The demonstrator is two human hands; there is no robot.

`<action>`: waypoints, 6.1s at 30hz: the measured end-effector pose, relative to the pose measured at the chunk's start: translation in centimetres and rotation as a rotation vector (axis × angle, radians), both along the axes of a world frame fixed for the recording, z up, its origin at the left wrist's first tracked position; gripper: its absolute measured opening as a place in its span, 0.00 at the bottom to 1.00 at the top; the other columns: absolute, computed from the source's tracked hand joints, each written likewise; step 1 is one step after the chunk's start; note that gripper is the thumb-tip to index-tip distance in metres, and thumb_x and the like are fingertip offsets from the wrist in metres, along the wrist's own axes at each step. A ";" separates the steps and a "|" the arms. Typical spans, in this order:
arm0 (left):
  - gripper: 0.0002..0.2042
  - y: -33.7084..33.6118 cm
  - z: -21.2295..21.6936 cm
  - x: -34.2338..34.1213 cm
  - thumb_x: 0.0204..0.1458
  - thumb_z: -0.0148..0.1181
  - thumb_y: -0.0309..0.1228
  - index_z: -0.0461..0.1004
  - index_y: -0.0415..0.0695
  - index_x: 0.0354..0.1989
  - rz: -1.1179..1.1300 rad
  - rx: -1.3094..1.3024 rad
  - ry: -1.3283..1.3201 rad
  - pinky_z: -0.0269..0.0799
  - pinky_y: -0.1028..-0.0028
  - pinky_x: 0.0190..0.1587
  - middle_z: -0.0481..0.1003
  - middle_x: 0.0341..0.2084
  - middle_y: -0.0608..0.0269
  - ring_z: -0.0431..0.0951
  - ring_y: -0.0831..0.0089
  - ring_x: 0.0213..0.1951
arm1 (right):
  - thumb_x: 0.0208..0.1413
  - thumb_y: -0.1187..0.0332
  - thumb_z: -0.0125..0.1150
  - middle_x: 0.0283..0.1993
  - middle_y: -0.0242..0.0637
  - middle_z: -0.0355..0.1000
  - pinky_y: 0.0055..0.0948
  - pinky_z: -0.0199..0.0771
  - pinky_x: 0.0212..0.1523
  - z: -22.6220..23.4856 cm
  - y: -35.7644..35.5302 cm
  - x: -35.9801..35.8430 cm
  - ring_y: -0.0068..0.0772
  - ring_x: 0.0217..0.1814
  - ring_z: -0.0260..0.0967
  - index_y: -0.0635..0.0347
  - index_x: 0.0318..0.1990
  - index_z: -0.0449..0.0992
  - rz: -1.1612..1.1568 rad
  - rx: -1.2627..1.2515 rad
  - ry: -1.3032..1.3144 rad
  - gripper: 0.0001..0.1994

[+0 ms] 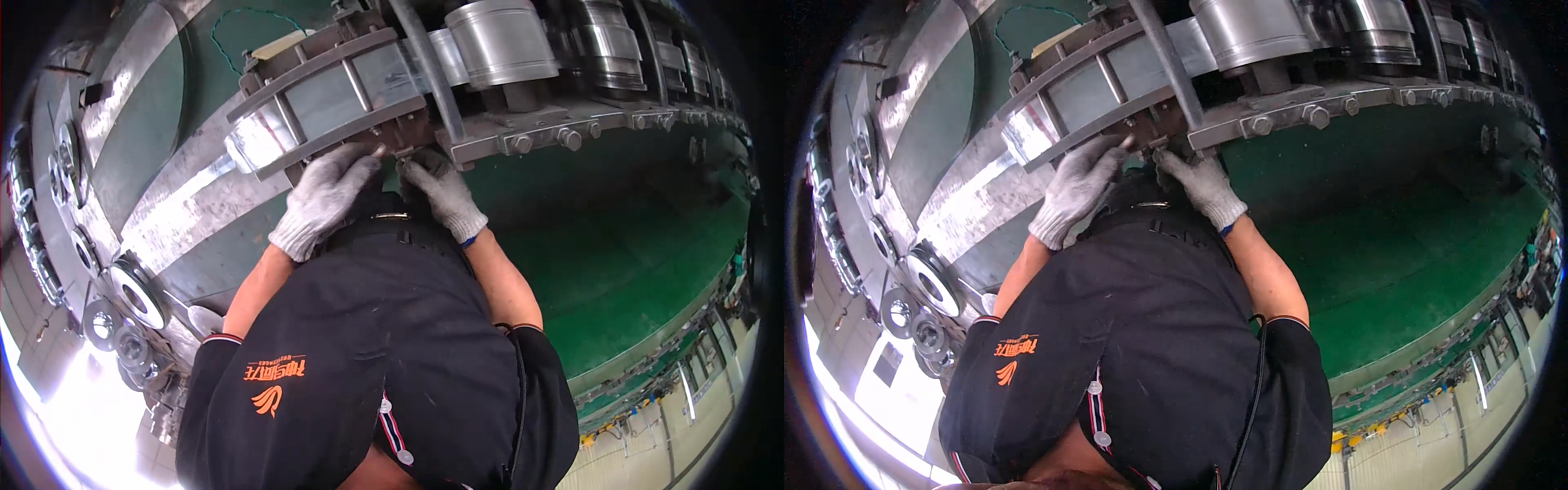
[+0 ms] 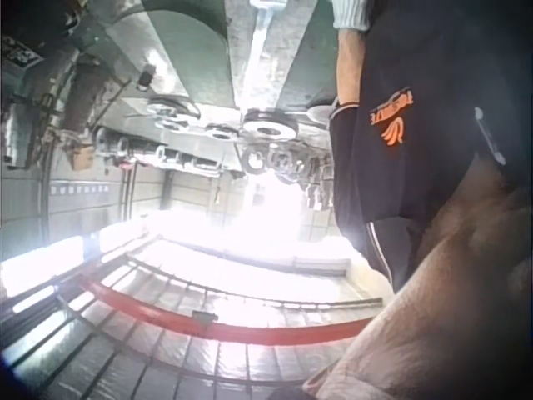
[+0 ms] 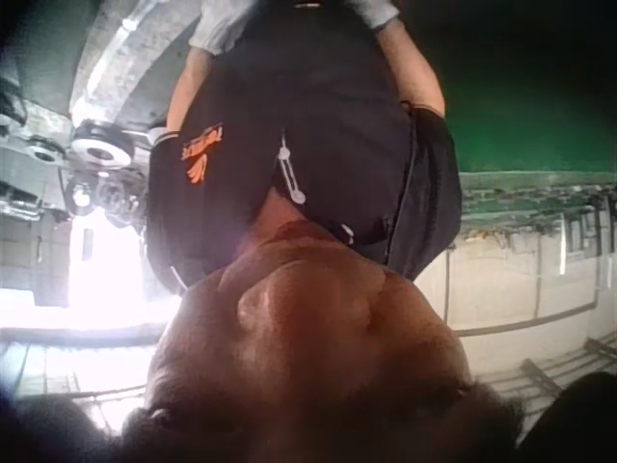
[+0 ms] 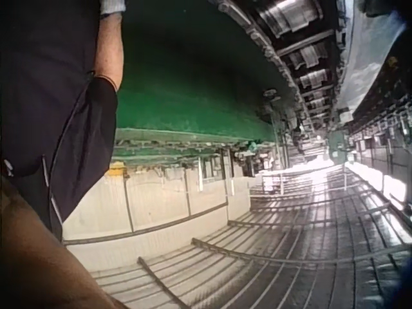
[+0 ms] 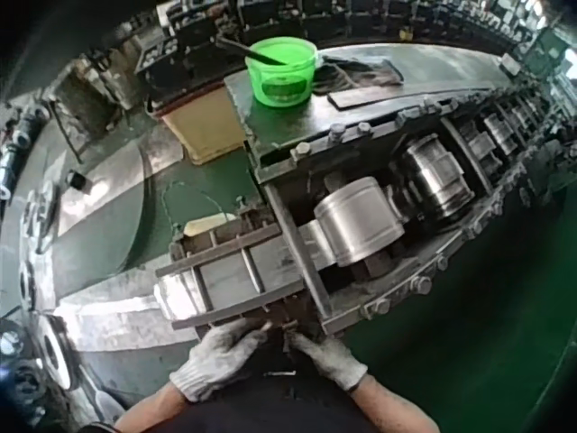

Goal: Adjusting a metal processing production line using a wrench after organizing metal profiles.

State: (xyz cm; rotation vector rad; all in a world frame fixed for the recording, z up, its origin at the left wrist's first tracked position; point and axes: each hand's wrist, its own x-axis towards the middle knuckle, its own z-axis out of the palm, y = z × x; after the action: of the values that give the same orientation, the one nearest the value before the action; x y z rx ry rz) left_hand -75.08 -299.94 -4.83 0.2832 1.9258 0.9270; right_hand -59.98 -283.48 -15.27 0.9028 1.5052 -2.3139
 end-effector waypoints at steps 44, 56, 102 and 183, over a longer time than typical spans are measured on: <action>0.23 -1.4 -3.5 -2.1 0.66 0.59 0.48 0.77 0.37 0.52 0.638 0.048 0.068 0.55 0.83 0.18 0.73 0.23 0.70 0.65 0.86 0.17 | 0.62 0.50 0.56 0.62 0.46 0.73 0.42 0.67 0.68 -3.0 1.1 3.0 0.47 0.67 0.68 0.54 0.60 0.74 0.482 0.121 0.202 0.25; 0.19 -0.8 -2.9 -2.0 0.66 0.60 0.43 0.76 0.38 0.53 0.620 0.066 0.055 0.64 0.84 0.23 0.76 0.29 0.66 0.73 0.83 0.24 | 0.62 0.52 0.58 0.60 0.46 0.74 0.43 0.67 0.67 -2.7 1.9 2.3 0.48 0.66 0.69 0.55 0.58 0.75 0.512 0.117 0.236 0.23; 0.18 -2.4 -4.6 -2.5 0.66 0.56 0.44 0.77 0.41 0.51 0.652 0.018 0.103 0.48 0.81 0.15 0.65 0.15 0.75 0.59 0.86 0.13 | 0.59 0.54 0.63 0.57 0.48 0.75 0.45 0.69 0.65 -2.7 2.8 0.9 0.51 0.62 0.72 0.56 0.56 0.76 0.396 -0.002 0.229 0.22; 0.17 -5.5 -6.1 -22.8 0.58 0.69 0.39 0.82 0.43 0.51 0.296 0.089 0.145 0.70 0.75 0.43 0.82 0.37 0.66 0.78 0.79 0.40 | 0.64 0.60 0.66 0.41 0.32 0.78 0.28 0.74 0.40 -0.2 1.5 0.0 0.25 0.38 0.75 0.61 0.51 0.77 0.063 -0.035 -0.033 0.15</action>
State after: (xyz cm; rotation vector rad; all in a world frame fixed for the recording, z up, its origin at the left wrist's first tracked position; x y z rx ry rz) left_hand -97.92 -305.40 -10.90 0.1209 2.0991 1.2171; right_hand -59.94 -281.94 -15.50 0.8669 1.4538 -2.2630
